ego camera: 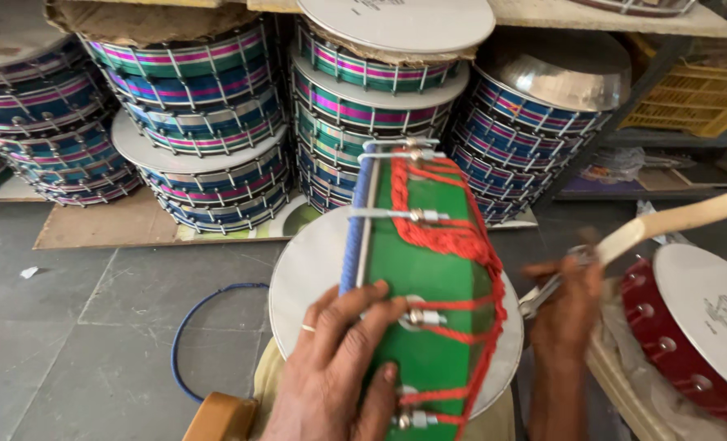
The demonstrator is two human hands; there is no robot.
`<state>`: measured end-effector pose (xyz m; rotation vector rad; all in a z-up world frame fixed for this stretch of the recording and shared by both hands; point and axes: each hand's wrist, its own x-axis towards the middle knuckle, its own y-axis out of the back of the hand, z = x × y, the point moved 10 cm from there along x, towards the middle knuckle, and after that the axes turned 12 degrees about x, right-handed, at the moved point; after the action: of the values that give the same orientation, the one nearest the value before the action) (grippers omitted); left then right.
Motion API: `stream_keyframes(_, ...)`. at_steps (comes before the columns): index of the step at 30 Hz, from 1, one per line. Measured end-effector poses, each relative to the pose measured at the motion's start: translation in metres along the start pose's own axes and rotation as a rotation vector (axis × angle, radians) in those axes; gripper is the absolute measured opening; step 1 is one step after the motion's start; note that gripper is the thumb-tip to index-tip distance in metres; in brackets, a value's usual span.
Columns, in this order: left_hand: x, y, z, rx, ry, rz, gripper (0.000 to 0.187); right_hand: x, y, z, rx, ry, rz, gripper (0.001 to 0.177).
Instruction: The person uses a wrench to tighten the tuning lugs on a green drum with red ropes. They rotate the drum to access different lugs and continue tightening them systematically.
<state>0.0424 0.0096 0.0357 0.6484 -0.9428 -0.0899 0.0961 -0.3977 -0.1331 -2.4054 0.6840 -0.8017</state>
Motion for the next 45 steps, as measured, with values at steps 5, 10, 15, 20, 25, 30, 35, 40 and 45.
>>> stream_keyframes(5, -0.021, -0.014, 0.001, -0.012, -0.072, 0.049, 0.054, -0.019, 0.052, 0.121, -0.124, -0.391, 0.079, 0.036)
stream_keyframes(10, -0.033, -0.017, -0.009, -0.037, -0.107, 0.016, 0.042, -0.078, 0.074, 0.138, -0.341, -0.451, 0.073, 0.034)
stream_keyframes(15, -0.028, 0.013, -0.017, -0.087, -0.047, 0.253, 0.019, -0.083, 0.075, 0.150, -0.458, -0.441, 0.038, 0.033)
stream_keyframes(20, -0.031, -0.002, -0.031, -0.323, 0.089, 0.073, 0.015, -0.059, 0.069, 0.162, -0.530, -0.404, -0.001, 0.031)
stream_keyframes(25, -0.046, -0.034, -0.048, -0.382, 0.208, -0.029, 0.012, -0.028, 0.052, 0.173, -0.576, -0.360, -0.034, 0.029)
stream_keyframes(30, -0.089, -0.079, -0.075, -0.406, 0.492, -0.139, 0.045, 0.003, 0.034, 0.178, -0.633, -0.302, -0.077, 0.028)
stream_keyframes(35, -0.094, -0.087, -0.088, -0.699, 0.449, 0.120, 0.040, 0.008, 0.040, 0.167, -0.708, -0.256, -0.065, 0.026)
stream_keyframes(40, -0.099, -0.102, -0.087, -0.896, 0.174, 0.454, 0.029, 0.007, 0.043, 0.151, -0.764, -0.186, -0.046, 0.024)
stream_keyframes(45, -0.137, -0.163, -0.110, -1.163, 0.524, 0.378, 0.050, -0.010, 0.048, 0.133, -0.847, -0.150, -0.044, 0.023)
